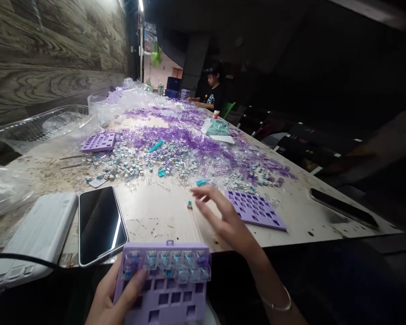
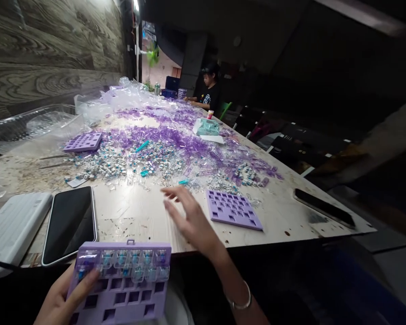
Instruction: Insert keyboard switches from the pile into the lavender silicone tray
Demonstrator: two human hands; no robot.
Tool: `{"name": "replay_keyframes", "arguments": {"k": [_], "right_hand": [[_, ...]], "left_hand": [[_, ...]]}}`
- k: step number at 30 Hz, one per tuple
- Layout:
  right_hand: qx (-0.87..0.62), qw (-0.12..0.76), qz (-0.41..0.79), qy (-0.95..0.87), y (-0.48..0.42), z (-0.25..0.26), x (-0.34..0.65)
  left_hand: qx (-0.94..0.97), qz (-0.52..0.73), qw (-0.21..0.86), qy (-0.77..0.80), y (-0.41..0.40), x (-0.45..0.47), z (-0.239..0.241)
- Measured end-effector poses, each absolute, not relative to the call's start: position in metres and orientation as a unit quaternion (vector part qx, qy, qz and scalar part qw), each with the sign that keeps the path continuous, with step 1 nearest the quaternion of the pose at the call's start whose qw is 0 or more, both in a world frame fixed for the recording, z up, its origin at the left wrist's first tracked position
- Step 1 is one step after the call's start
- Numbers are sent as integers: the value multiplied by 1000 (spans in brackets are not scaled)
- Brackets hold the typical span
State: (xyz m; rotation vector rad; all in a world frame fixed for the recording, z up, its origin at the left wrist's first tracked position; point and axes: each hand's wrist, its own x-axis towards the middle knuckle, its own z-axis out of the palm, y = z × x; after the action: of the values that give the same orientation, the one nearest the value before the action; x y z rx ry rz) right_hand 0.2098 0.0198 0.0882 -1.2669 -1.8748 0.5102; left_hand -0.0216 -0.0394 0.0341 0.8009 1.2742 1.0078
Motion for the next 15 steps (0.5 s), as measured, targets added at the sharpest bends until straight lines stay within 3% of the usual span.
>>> {"name": "replay_keyframes", "arguments": {"k": [4,9,11,15], "right_hand": [[-588,313,172,-726,42,58,222],[-582,319,182,-726,49,45,221],[-576,349,181,-717,43,52,226],[-503,494,167,-690,11,75,228]], "left_hand": [[338,432,664,507,-37,-13,46],[321,431,680,499,-39,-4,48],[316,452,665,503,-39,-2,46],[312,496,639,498,-33,4,46]]}}
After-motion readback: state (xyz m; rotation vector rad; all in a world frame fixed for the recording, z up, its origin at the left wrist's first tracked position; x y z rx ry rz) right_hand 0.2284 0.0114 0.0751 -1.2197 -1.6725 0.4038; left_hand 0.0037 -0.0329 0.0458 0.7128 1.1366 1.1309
